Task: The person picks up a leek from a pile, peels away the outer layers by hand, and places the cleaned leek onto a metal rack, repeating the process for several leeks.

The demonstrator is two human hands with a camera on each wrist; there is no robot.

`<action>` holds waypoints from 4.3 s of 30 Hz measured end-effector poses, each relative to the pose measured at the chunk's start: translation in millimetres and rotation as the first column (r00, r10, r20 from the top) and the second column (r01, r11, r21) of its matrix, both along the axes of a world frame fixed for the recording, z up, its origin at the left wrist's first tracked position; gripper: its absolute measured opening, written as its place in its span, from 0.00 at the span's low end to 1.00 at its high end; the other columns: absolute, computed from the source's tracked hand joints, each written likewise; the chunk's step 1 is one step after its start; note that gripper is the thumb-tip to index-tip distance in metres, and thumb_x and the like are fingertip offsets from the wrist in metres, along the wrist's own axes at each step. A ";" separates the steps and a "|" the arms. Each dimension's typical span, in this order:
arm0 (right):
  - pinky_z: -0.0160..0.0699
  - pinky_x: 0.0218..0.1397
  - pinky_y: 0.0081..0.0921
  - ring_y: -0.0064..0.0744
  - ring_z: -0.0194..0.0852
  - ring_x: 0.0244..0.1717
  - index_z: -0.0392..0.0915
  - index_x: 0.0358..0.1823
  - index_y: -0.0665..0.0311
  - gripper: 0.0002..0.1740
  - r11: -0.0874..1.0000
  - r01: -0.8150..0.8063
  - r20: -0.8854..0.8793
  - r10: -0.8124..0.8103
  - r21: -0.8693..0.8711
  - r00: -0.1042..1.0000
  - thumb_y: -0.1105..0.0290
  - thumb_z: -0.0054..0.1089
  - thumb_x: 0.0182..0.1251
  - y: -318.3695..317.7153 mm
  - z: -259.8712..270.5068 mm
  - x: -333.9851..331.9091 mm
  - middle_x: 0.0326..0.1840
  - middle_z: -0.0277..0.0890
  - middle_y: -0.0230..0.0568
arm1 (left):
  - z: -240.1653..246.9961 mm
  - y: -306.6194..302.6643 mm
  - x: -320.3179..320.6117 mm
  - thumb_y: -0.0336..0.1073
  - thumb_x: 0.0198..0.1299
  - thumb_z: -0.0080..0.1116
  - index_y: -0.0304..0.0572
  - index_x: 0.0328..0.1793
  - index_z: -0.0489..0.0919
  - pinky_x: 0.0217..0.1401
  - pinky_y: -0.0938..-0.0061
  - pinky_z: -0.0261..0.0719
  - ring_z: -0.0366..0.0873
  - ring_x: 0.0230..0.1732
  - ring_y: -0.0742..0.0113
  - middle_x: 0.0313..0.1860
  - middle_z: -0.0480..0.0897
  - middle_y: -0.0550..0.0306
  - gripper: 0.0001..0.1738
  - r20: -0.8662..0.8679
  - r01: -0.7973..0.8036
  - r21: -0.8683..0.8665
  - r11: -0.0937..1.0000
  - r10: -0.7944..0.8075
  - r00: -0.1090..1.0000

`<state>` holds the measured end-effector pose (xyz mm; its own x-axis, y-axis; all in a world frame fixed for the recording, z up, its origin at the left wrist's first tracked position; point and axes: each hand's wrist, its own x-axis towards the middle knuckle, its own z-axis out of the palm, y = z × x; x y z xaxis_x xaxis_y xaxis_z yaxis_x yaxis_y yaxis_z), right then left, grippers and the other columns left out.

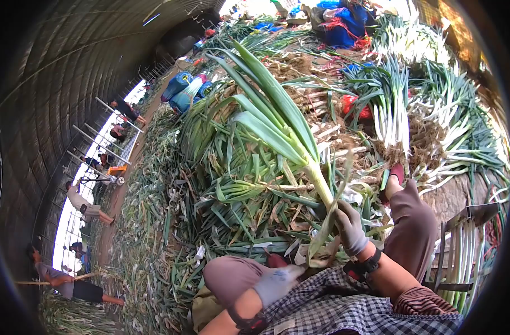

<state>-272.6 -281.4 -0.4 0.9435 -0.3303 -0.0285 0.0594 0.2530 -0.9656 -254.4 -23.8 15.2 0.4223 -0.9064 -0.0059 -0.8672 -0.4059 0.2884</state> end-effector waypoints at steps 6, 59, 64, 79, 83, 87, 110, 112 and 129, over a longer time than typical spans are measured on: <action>0.72 0.26 0.18 0.21 0.73 0.24 0.75 0.46 0.70 0.16 0.969 -0.129 -0.112 0.155 0.208 0.982 0.70 0.66 0.59 22.3 22.9 0.6 0.27 0.77 0.33 | 46.3 -2.9 67.6 0.47 0.70 0.50 0.38 0.56 0.77 0.40 0.74 0.78 0.80 0.43 0.67 0.46 0.82 0.58 0.21 -0.863 -0.785 -0.277 0.555 0.215 0.456; 0.76 0.38 0.40 0.54 0.79 0.35 0.81 0.38 0.68 0.24 0.765 -0.619 -0.291 0.559 -0.180 0.776 0.50 0.63 0.61 19.8 33.4 -5.5 0.32 0.80 0.54 | 44.2 -32.6 79.5 0.42 0.65 0.59 0.36 0.53 0.76 0.42 0.73 0.78 0.78 0.44 0.67 0.44 0.81 0.56 0.18 -0.919 -0.917 -0.391 -0.084 -0.011 0.393; 0.76 0.37 0.42 0.54 0.79 0.36 0.82 0.37 0.64 0.18 0.782 -0.152 -0.080 0.130 -0.604 0.988 0.54 0.62 0.62 48.3 10.9 -19.0 0.31 0.79 0.51 | 32.2 -39.2 96.0 0.41 0.65 0.59 0.39 0.53 0.77 0.41 0.77 0.72 0.76 0.40 0.72 0.41 0.81 0.60 0.16 -0.947 -0.956 -0.288 -0.056 -0.129 0.293; 0.75 0.36 0.35 0.45 0.78 0.32 0.81 0.40 0.66 0.20 0.862 -0.363 -0.192 0.313 -0.354 0.930 0.53 0.63 0.63 45.3 6.4 -10.1 0.32 0.80 0.49 | 3.9 -43.7 101.2 0.49 0.68 0.52 0.41 0.57 0.75 0.49 0.69 0.78 0.79 0.45 0.64 0.46 0.82 0.54 0.21 -0.901 -0.952 -0.307 0.009 -0.325 0.288; 0.74 0.37 0.29 0.24 0.75 0.33 0.81 0.43 0.68 0.23 0.867 -0.491 -0.105 0.498 0.080 0.861 0.52 0.62 0.65 50.2 -6.6 -10.4 0.32 0.80 0.36 | 10.7 -40.7 94.8 0.43 0.69 0.51 0.42 0.51 0.77 0.44 0.70 0.80 0.80 0.42 0.65 0.41 0.82 0.55 0.14 -0.907 -0.989 -0.145 -0.040 -0.395 0.149; 0.74 0.38 0.28 0.21 0.74 0.37 0.78 0.49 0.66 0.22 0.694 -0.573 0.088 0.601 0.437 0.795 0.54 0.60 0.67 50.7 -13.5 -5.3 0.36 0.80 0.31 | 15.1 -41.1 91.0 0.37 0.67 0.51 0.42 0.43 0.77 0.36 0.72 0.80 0.79 0.35 0.65 0.36 0.79 0.57 0.08 -0.862 -0.995 -0.102 0.015 -0.500 0.081; 0.63 0.21 0.16 0.15 0.64 0.22 0.74 0.40 0.61 0.30 0.655 -0.707 -0.137 0.752 0.267 0.644 0.38 0.60 0.61 53.4 6.4 -18.0 0.25 0.65 0.25 | -32.1 -42.9 58.4 0.40 0.71 0.48 0.32 0.56 0.75 0.28 0.78 0.76 0.77 0.30 0.73 0.40 0.80 0.54 0.18 -0.909 -0.826 -0.367 0.429 0.022 0.415; 0.64 0.21 0.16 0.15 0.64 0.22 0.73 0.41 0.61 0.32 0.653 -0.703 -0.096 0.748 0.280 0.657 0.36 0.58 0.60 51.6 12.4 -17.3 0.25 0.65 0.25 | -20.9 -25.6 82.8 0.47 0.70 0.47 0.38 0.61 0.74 0.29 0.82 0.74 0.72 0.28 0.74 0.45 0.79 0.52 0.23 -0.925 -0.921 -0.300 0.248 0.162 0.344; 0.57 0.18 0.16 0.16 0.59 0.15 0.73 0.32 0.60 0.27 0.521 -0.714 -0.021 0.814 0.467 0.580 0.41 0.48 0.70 68.2 -15.4 -20.0 0.15 0.61 0.24 | 23.3 -39.8 96.6 0.46 0.68 0.44 0.43 0.41 0.74 0.36 0.73 0.72 0.71 0.31 0.70 0.32 0.74 0.60 0.15 -0.962 -0.953 -0.272 -0.132 0.035 0.270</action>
